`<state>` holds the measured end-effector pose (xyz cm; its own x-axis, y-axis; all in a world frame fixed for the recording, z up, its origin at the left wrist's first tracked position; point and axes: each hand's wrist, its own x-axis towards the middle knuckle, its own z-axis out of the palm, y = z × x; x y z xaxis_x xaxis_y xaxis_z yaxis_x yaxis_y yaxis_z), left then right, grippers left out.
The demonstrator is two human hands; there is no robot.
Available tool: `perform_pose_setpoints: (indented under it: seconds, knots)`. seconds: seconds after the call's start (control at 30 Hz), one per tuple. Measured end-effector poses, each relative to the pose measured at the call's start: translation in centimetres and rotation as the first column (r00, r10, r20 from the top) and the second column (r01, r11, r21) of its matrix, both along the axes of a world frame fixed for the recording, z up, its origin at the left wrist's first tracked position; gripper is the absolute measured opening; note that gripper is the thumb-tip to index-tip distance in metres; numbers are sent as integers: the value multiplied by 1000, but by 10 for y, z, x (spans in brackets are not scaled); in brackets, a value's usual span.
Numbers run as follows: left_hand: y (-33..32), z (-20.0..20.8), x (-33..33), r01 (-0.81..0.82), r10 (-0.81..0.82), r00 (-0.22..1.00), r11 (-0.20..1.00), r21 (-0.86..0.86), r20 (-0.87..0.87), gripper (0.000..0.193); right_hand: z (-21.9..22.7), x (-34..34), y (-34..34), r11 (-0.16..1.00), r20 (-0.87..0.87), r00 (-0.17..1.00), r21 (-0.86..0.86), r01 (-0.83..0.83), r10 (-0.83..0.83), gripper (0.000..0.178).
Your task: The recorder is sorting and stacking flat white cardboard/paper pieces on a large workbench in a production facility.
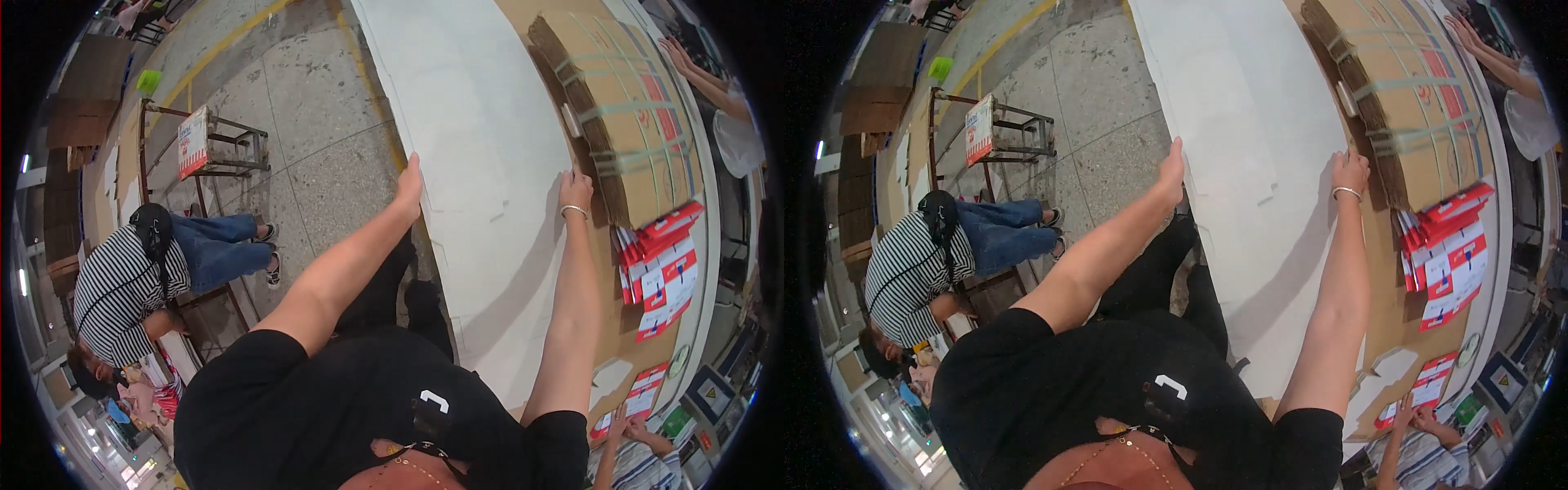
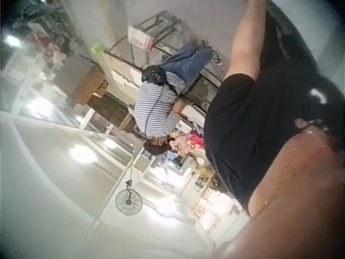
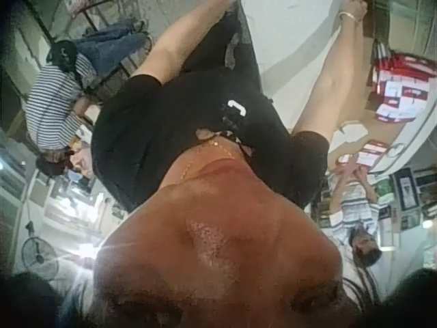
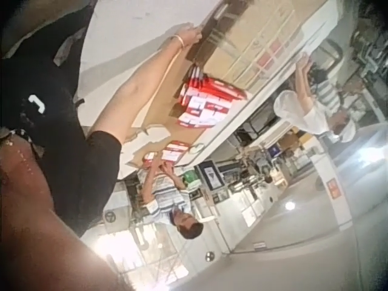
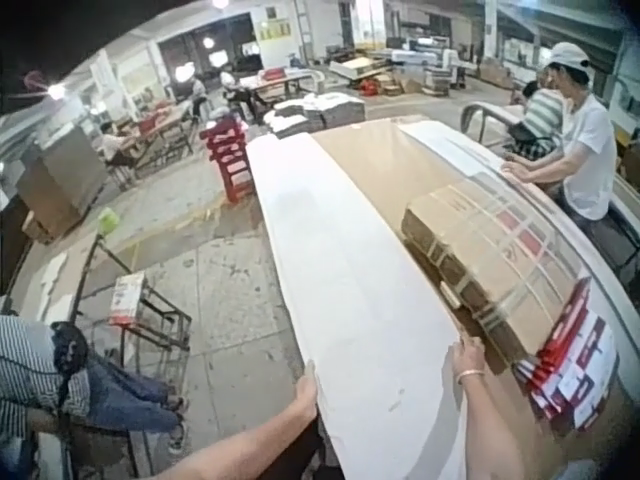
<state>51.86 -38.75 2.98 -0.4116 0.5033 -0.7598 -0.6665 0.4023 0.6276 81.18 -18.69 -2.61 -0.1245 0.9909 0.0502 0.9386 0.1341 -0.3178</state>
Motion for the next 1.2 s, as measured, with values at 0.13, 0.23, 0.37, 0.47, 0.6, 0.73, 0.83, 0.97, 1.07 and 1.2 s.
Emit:
perform_pose_setpoints:
  seconds: [0.13,0.23,0.37,0.47,0.6,0.73,0.83,0.97,1.07,1.2]
  knots:
    - [7,-15,-13,-29,28,997,1000,11,76,68,8,-37,6,992,39,991,-3,126,-126,41]
    - [7,-30,-17,5,-13,989,998,57,148,70,5,-36,11,990,42,990,34,135,-137,39]
    - [4,-36,-31,-26,10,971,998,64,239,74,2,-69,35,990,30,992,75,118,-121,36]
    - [25,31,-27,-24,39,958,998,-55,286,75,4,-72,33,962,67,961,58,266,-270,35]
    - [16,4,-36,-9,17,952,1000,-27,304,75,6,-90,44,963,8,965,55,263,-264,35]
    - [30,-9,-58,-41,3,955,992,122,295,69,10,-105,73,912,76,911,-31,409,-406,36]
    - [67,-22,-103,-99,52,970,977,190,239,64,6,-121,79,890,143,880,19,455,-453,37]
    - [91,-27,-118,-85,51,980,981,173,193,67,-1,-117,68,918,102,914,-15,395,-392,36]
    - [88,-38,-119,-76,76,997,996,48,10,70,0,-129,67,928,37,927,25,373,-373,35]
    - [91,-27,-128,29,-16,995,992,122,-103,65,8,-159,74,888,249,853,133,439,-459,39]
